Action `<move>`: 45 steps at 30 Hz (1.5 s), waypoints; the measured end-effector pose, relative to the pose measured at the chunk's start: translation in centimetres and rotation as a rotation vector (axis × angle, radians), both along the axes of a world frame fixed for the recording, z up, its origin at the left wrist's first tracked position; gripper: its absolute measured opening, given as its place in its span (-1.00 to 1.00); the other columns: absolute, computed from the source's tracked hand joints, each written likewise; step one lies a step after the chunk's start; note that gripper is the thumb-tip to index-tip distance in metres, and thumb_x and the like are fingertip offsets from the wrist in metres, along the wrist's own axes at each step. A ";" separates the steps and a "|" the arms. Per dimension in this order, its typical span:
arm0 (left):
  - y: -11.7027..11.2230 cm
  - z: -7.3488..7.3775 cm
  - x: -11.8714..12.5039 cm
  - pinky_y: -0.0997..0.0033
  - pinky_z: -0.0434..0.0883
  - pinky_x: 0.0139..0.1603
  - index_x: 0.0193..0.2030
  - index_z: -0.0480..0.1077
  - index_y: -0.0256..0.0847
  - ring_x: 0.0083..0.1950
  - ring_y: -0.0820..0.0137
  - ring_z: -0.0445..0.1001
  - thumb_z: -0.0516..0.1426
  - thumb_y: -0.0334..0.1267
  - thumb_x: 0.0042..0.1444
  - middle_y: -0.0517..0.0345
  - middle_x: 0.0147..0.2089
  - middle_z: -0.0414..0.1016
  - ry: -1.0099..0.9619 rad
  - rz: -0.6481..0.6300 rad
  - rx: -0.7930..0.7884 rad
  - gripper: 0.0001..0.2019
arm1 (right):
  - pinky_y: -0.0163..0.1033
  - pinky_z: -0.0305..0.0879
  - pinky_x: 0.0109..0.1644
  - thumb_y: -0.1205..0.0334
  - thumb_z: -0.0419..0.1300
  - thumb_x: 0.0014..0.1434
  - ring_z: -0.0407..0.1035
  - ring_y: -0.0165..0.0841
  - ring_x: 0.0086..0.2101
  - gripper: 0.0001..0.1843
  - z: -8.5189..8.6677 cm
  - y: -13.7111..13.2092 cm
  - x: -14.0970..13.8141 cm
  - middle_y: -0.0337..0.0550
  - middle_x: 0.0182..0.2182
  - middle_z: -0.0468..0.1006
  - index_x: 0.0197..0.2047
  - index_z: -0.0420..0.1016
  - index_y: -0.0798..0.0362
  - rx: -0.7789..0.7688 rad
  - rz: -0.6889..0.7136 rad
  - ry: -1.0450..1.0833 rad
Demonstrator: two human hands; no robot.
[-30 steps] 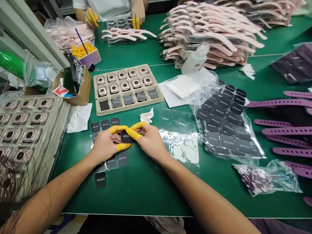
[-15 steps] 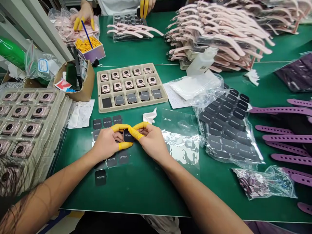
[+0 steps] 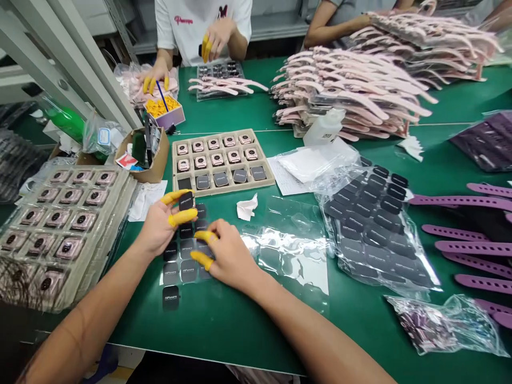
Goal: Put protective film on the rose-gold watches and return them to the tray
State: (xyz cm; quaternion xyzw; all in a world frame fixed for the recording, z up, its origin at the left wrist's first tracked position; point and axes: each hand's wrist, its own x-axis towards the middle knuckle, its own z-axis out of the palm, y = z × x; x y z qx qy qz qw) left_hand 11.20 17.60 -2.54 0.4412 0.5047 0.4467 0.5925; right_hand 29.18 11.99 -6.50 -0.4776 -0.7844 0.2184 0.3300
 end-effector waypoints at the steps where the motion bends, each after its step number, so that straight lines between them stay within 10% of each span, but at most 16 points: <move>1: 1.2 0.5 -0.5 0.23 0.56 -0.09 0.09 0.45 -0.23 -0.09 0.26 0.57 0.46 -0.15 -0.20 -0.05 0.02 0.55 0.137 -0.014 0.063 -0.34 | -0.06 0.34 -0.21 -0.01 0.25 0.23 0.37 -0.20 -0.25 -0.77 0.0 0.0 -0.2 -0.10 -0.21 0.52 -0.11 0.53 -0.10 0.019 0.070 -0.055; 7: 8.3 1.4 -2.8 -0.04 0.24 0.35 -0.05 0.59 -0.26 0.34 -0.14 0.23 0.51 -0.10 -0.37 -0.18 0.16 0.41 1.120 -0.165 0.308 -0.35 | -0.03 0.29 -0.23 0.03 0.23 0.26 0.33 -0.16 -0.25 -0.78 -0.5 0.4 0.0 -0.05 -0.24 0.51 -0.11 0.55 -0.06 0.089 0.182 -0.152; 14: 12.2 3.5 -1.8 0.10 0.39 0.09 0.13 0.52 -0.21 0.04 0.02 0.49 0.22 -0.15 0.18 -0.17 -0.05 0.56 1.564 -0.238 0.357 -0.60 | 0.00 0.26 -0.27 0.03 0.23 0.26 0.35 -0.16 -0.29 -0.82 -0.6 0.6 0.1 -0.09 -0.29 0.52 -0.09 0.55 -0.17 0.132 0.199 -0.133; 17: 15.4 4.2 -0.6 0.12 0.37 0.08 -0.07 0.59 -0.34 0.06 -0.04 0.47 0.29 -0.34 0.03 -0.27 -0.10 0.57 1.648 -0.375 0.329 -0.71 | -0.02 0.25 -0.27 0.06 0.23 0.27 0.36 -0.17 -0.28 -0.83 -0.4 0.6 0.1 -0.09 -0.29 0.54 -0.08 0.55 -0.18 0.133 0.203 -0.138; 25: 17.2 4.8 -0.5 0.20 0.34 0.15 -0.40 0.53 -0.39 0.09 -0.02 0.50 0.25 -0.54 -0.09 -0.26 -0.16 0.58 1.556 -0.470 0.306 -0.92 | -0.01 0.30 -0.24 0.01 0.18 0.29 0.34 -0.17 -0.28 -0.79 -0.5 0.6 0.0 -0.07 -0.30 0.53 -0.14 0.54 -0.08 0.089 0.217 -0.171; 30: 10.5 3.0 1.2 0.20 0.38 0.16 0.11 0.39 -0.38 0.17 0.11 0.45 0.01 -0.33 0.30 -0.29 0.12 0.46 1.410 -0.164 0.388 -0.69 | -0.06 0.41 -0.24 0.13 0.21 0.28 0.38 -0.24 -0.27 -0.71 0.1 0.9 0.4 -0.13 -0.20 0.45 0.07 0.43 -0.21 0.131 0.036 0.221; 32: 6.2 1.7 2.5 0.39 0.44 0.09 0.18 0.29 -0.28 0.10 0.33 0.50 -0.04 -0.25 0.37 -0.13 0.14 0.46 0.963 -0.006 0.407 -0.68 | -0.08 0.43 -0.21 0.17 0.20 0.28 0.37 -0.26 -0.25 -0.66 0.7 1.4 1.2 -0.14 -0.19 0.40 0.12 0.38 -0.22 0.196 -0.135 0.346; 36: -0.8 0.4 3.8 0.39 0.52 -0.11 -0.03 0.34 -0.18 -0.17 0.42 0.55 0.25 -0.07 0.14 0.09 -0.07 0.51 0.117 -0.209 0.106 -0.66 | -0.05 0.43 -0.07 0.21 0.22 0.25 0.36 -0.23 -0.10 -0.63 1.5 2.7 3.8 -0.02 0.02 0.39 0.12 0.41 -0.11 0.279 -0.040 0.240; 45: -2.0 -0.3 2.2 0.49 0.42 -0.37 -0.03 0.52 -0.20 -0.42 0.50 0.42 0.46 0.02 -0.19 0.19 -0.37 0.47 -0.114 -0.440 -0.281 -0.41 | -0.11 0.35 -0.12 0.08 0.21 0.27 0.40 -0.31 -0.27 -0.85 2.2 3.1 4.8 -0.16 -0.25 0.58 -0.31 0.53 -0.11 0.180 0.212 0.226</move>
